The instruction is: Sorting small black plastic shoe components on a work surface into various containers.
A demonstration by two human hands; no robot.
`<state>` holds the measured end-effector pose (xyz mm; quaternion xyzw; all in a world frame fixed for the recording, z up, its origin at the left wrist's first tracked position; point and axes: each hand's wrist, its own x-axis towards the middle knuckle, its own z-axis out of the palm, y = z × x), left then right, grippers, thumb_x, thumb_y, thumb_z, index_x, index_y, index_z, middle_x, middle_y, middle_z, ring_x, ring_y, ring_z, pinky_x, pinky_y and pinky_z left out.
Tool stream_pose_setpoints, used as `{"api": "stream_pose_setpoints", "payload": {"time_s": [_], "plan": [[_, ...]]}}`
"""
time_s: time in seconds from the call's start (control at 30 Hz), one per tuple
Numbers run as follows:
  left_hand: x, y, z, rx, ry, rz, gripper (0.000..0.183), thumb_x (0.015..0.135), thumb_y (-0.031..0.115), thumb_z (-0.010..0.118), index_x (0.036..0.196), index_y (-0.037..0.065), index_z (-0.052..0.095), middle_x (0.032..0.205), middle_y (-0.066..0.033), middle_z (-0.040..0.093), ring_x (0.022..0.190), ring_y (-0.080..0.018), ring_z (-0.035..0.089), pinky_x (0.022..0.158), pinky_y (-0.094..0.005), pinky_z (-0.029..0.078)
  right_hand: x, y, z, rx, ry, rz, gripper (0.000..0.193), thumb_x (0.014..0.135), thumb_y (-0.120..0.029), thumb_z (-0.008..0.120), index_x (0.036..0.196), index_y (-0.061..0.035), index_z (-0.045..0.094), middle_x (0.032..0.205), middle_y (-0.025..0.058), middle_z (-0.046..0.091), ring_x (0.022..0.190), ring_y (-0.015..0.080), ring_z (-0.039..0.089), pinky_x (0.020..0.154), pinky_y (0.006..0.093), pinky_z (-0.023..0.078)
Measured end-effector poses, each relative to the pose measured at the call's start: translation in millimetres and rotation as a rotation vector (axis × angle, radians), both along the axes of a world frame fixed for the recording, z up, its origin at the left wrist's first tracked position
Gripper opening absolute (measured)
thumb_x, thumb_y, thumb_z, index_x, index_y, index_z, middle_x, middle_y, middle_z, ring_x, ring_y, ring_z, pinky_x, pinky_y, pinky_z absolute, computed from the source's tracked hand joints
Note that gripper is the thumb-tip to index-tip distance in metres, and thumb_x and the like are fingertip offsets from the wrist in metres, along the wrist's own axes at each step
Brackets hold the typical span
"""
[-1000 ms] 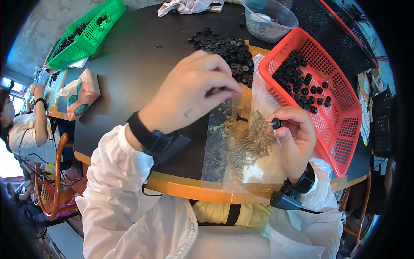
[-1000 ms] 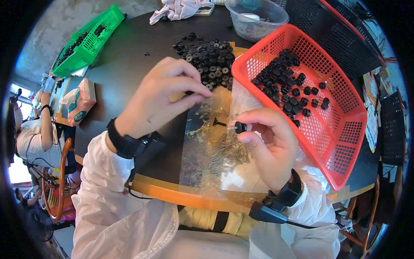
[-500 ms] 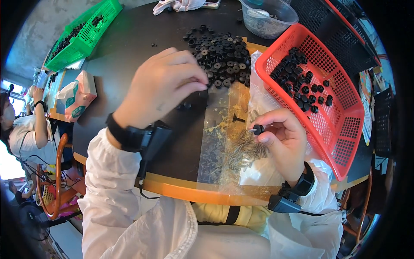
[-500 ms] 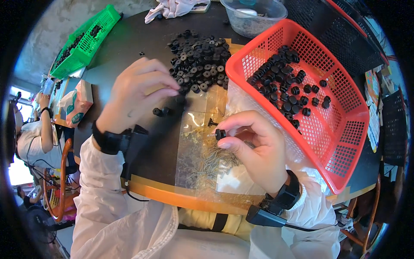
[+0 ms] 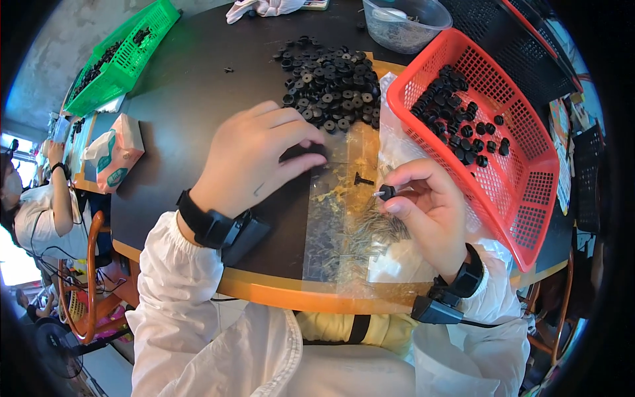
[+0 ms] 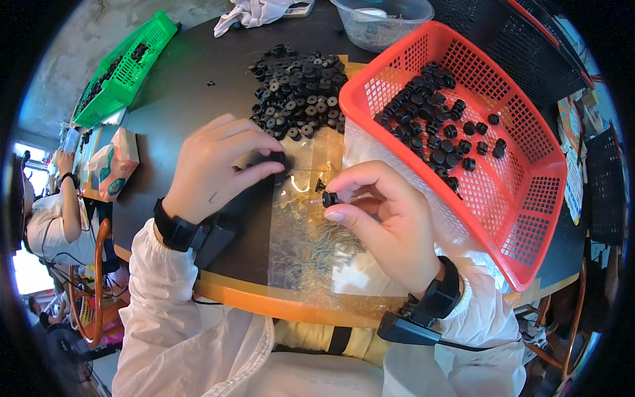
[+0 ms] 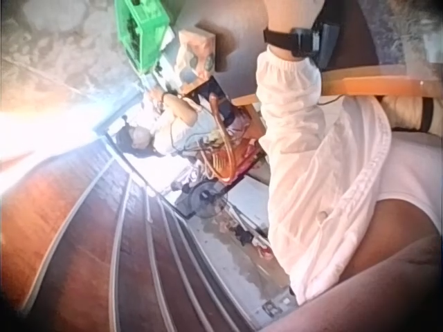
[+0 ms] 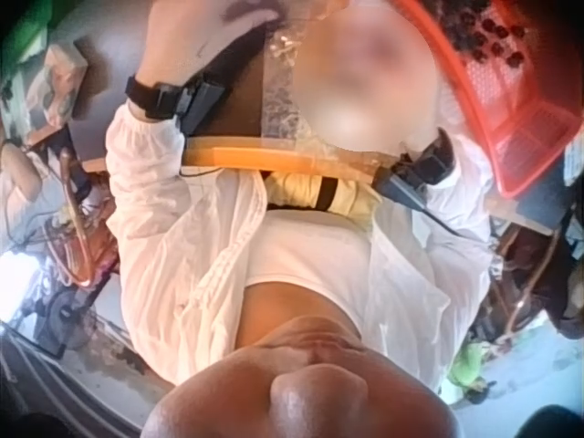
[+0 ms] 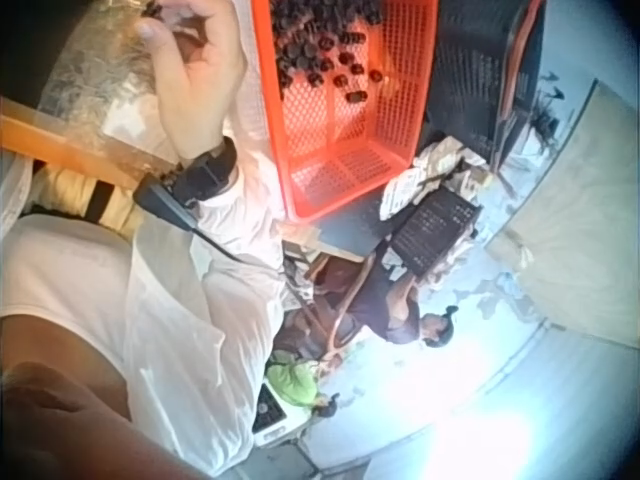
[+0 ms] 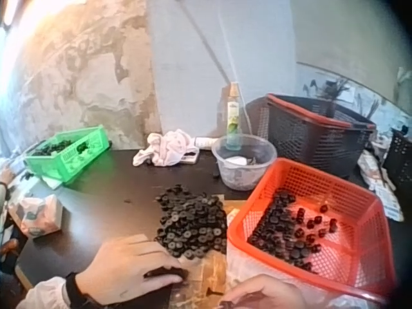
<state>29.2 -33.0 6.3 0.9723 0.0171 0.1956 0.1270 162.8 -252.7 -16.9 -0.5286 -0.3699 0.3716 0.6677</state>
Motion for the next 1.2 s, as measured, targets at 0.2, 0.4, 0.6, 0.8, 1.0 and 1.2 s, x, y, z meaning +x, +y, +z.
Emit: {"api": "stream_pose_setpoints", "payload": {"time_s": [0.2,0.4,0.6,0.8,1.0,1.2], "plan": [[-4,-40,-8,-0.946,-0.02,-0.082,0.029,0.077,0.001,0.077,0.104,0.001,0.066,0.102,-0.0087,0.066,0.086,-0.0131,0.062,0.074,-0.0247,0.049,-1,0,2,-0.026,0.03,-0.028,0.028,0.083,0.004,0.07,0.107,-0.0002,0.058,0.102,0.0053,0.059,0.094,0.0116,0.06,0.082,0.0258,0.052],[-5,-51,-12,-1.171,0.032,-0.135,0.033,0.075,-0.005,0.076,0.105,-0.002,0.064,0.106,-0.0134,0.064,0.091,-0.0165,0.061,0.077,-0.0275,0.05,0,-2,2,0.009,-0.077,-0.028,0.026,0.08,0.001,0.074,0.102,-0.0004,0.06,0.1,0.005,0.061,0.091,0.0102,0.061,0.08,0.0254,0.054],[0,-48,-19,-1.006,-0.097,-0.25,0.033,0.073,-0.008,0.076,0.103,-0.004,0.064,0.106,-0.0155,0.062,0.094,-0.0203,0.061,0.081,-0.0313,0.051,1,-1,4,-0.011,-0.149,-0.06,0.022,0.078,0.0,0.076,0.095,-0.0002,0.063,0.092,0.0041,0.064,0.084,0.0088,0.062,0.073,0.0246,0.055],[2,-45,-24,-0.988,-0.162,-0.229,0.029,0.072,-0.001,0.079,0.099,0.002,0.07,0.103,-0.0102,0.066,0.094,-0.0191,0.064,0.081,-0.0295,0.051,1,2,3,-0.011,-0.202,-0.077,0.022,0.077,0.0,0.076,0.095,0.0,0.064,0.091,0.0044,0.064,0.083,0.009,0.062,0.073,0.0247,0.055],[1,-48,-20,-0.975,-0.148,-0.193,0.028,0.071,-0.001,0.079,0.097,0.003,0.07,0.1,-0.0092,0.068,0.094,-0.0196,0.064,0.083,-0.0302,0.05,1,1,3,-0.027,-0.233,-0.082,0.023,0.076,0.001,0.077,0.095,-0.0005,0.064,0.091,0.0048,0.064,0.081,0.0095,0.063,0.071,0.0245,0.055],[-2,-48,-19,-0.944,-0.099,-0.241,0.031,0.071,-0.01,0.076,0.099,-0.004,0.065,0.106,-0.0154,0.061,0.099,-0.023,0.062,0.09,-0.0341,0.049,0,-1,4,-0.042,-0.235,-0.093,0.022,0.076,0.0,0.076,0.095,-0.0009,0.064,0.091,0.0044,0.065,0.08,0.0093,0.063,0.07,0.0239,0.055]]}}
